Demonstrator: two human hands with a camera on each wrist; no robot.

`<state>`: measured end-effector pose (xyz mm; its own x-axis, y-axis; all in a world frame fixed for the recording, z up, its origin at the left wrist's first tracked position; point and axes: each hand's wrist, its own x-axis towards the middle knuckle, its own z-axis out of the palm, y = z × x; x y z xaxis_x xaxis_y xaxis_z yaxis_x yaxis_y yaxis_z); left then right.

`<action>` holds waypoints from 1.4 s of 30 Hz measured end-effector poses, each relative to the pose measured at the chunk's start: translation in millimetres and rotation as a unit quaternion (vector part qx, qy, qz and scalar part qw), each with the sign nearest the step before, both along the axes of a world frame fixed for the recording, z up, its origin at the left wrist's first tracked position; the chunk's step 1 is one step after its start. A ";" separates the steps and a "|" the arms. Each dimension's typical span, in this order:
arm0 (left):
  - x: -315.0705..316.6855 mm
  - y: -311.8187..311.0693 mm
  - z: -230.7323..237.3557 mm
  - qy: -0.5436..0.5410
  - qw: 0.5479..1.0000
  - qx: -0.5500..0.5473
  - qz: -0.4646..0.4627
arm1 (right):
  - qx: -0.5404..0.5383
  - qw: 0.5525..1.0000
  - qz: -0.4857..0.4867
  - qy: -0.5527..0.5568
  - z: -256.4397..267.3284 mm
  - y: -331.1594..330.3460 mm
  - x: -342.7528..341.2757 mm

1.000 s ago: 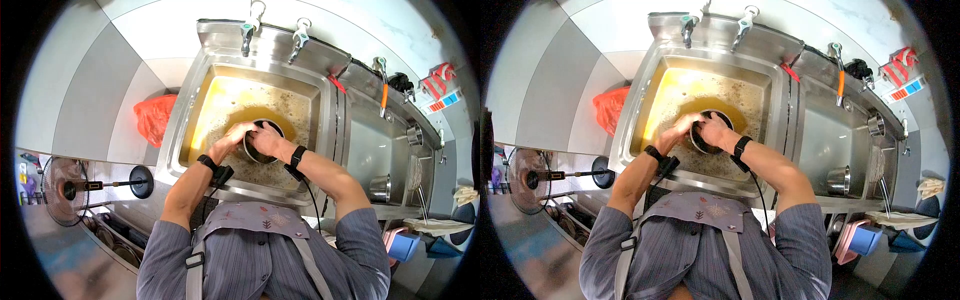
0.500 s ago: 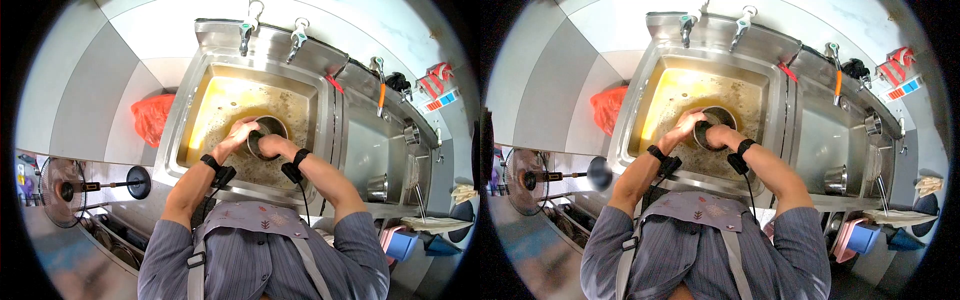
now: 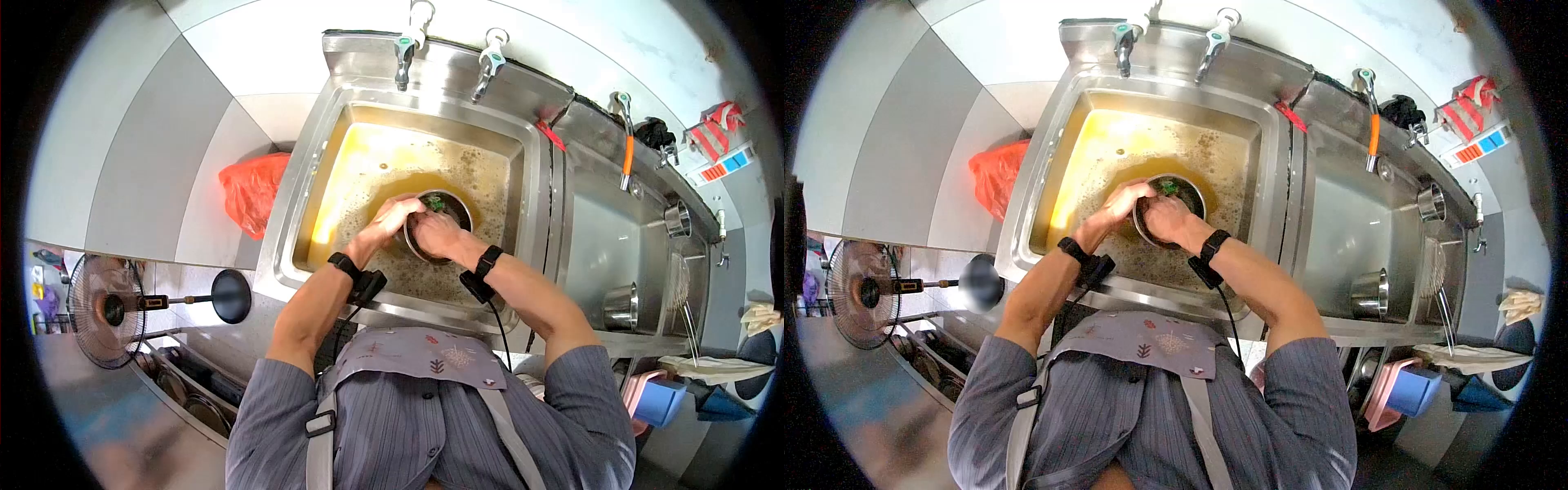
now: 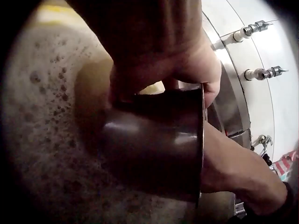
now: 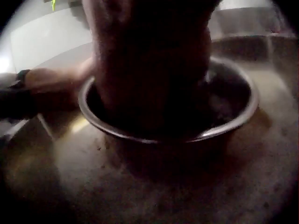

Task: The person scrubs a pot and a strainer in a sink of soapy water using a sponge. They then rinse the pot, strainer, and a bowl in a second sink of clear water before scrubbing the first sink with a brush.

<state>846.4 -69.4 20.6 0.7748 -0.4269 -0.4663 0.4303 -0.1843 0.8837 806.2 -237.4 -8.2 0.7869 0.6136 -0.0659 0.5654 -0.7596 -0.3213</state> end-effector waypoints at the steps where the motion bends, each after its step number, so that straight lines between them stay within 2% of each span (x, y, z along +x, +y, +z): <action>1: 0.1 0.0 3.0 -0.011 1.000 0.001 -0.015 | -0.024 1.000 -0.005 -0.018 -2.9 -2.5 0.5; 2: 0.4 -0.8 4.0 -0.023 0.999 0.003 -0.030 | -0.090 0.995 -0.033 0.041 15.2 1.1 1.4; 3: -0.8 -2.9 5.0 -0.021 0.999 0.001 -0.031 | -0.091 0.994 -0.034 0.043 22.9 0.1 2.7; 5: 0.5 -6.2 3.4 -0.033 0.999 -0.023 0.007 | -0.237 0.963 0.014 0.128 31.0 -2.1 8.1; 7: 2.9 -8.5 -1.8 -0.042 0.999 -0.021 0.017 | -0.245 0.963 0.023 0.108 30.6 -4.8 7.4; 9: 2.6 -10.9 -0.3 -0.051 0.998 -0.018 0.025 | -0.235 0.953 0.009 0.190 38.9 -2.3 8.4; 10: 2.6 -11.4 0.7 -0.056 0.998 -0.007 0.026 | -0.235 0.953 0.008 0.189 43.0 -1.0 8.2; 12: 3.1 -11.5 -1.6 -0.061 0.998 0.004 0.026 | -0.172 0.943 0.013 0.286 55.9 4.4 6.8; 13: 3.0 -11.1 -3.0 -0.072 0.997 0.002 0.026 | -0.171 0.943 0.013 0.285 49.2 6.6 8.7; 15: 0.3 -11.5 -0.7 -0.081 0.996 0.001 0.022 | -0.050 0.955 -0.002 0.293 41.1 12.7 9.1; 16: -0.8 -11.5 0.5 -0.058 0.998 -0.008 0.028 | 0.016 0.928 -0.089 0.361 38.1 10.6 8.7; 17: -0.8 -10.7 -1.6 -0.035 0.999 -0.016 0.035 | 0.017 0.928 -0.089 0.361 36.9 9.6 7.7; 19: 3.1 -6.0 -10.6 -0.021 0.998 -0.035 0.043 | 0.227 0.896 -0.134 0.357 36.1 7.5 7.4; 20: 6.3 -3.4 -14.8 -0.006 0.997 -0.057 0.051 | 0.301 0.876 -0.123 0.356 37.4 6.0 6.2; 21: 10.3 0.2 -19.0 -0.007 0.997 -0.058 0.053 | 0.300 0.877 -0.121 0.355 39.1 3.3 6.0; 23: 14.2 8.9 -17.0 0.020 0.997 -0.069 0.027 | 0.216 0.935 -0.136 0.246 42.3 -0.7 5.0; 24: 5.2 5.7 -7.2 0.031 0.994 -0.078 0.065 | 0.138 0.948 -0.182 0.222 43.7 -1.6 4.3; 25: 6.7 6.4 -7.0 0.030 0.994 -0.078 0.066 | 0.138 0.948 -0.181 0.221 45.5 -4.3 5.3; 27: 8.2 7.3 -14.8 0.038 0.996 -0.050 0.056 | 0.098 0.897 -0.278 0.329 73.8 -5.8 -0.6; 28: 9.5 8.1 -18.0 0.023 0.997 -0.049 0.049 | 0.145 0.887 -0.252 0.359 65.6 -10.3 -0.1; 29: 9.3 5.9 -19.0 0.022 0.998 -0.049 0.045 | 0.147 0.887 -0.254 0.358 62.3 -10.0 -2.0; 31: 7.3 2.3 -21.7 0.019 0.994 -0.068 0.087 | 0.288 0.803 -0.323 0.410 55.1 -5.4 -4.3; 32: 3.8 0.5 -15.7 0.019 0.994 -0.067 0.088 | 0.288 0.803 -0.322 0.410 52.8 -3.0 -2.9; 34: -3.9 -3.2 2.0 0.000 0.995 -0.051 0.089 | 0.372 0.727 -0.384 0.432 49.8 3.0 0.4; 35: -2.8 -4.1 -1.0 -0.001 0.995 -0.050 0.090 | 0.372 0.728 -0.382 0.432 53.9 6.8 1.2; 37: -0.4 -6.4 -7.3 0.005 0.993 -0.101 0.054 | 0.389 0.763 -0.370 0.359 61.7 13.0 0.4; 39: 4.0 -5.2 -13.3 0.031 0.995 -0.066 0.073 | 0.406 0.746 -0.378 0.369 33.0 14.7 5.2; 41: 6.9 -3.0 -14.3 0.007 0.993 -0.096 0.063 | 0.413 0.778 -0.322 0.346 28.2 15.4 3.8; 42: 5.1 -3.2 -14.5 0.011 0.991 -0.098 0.088 | 0.413 0.770 -0.313 0.372 32.2 11.7 0.7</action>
<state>851.5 -72.6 6.1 0.8362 -0.3704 -0.4044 0.4592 0.0701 0.8855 806.9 -225.7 24.0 0.8786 0.2033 -0.4322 -0.4029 -0.1706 -0.8992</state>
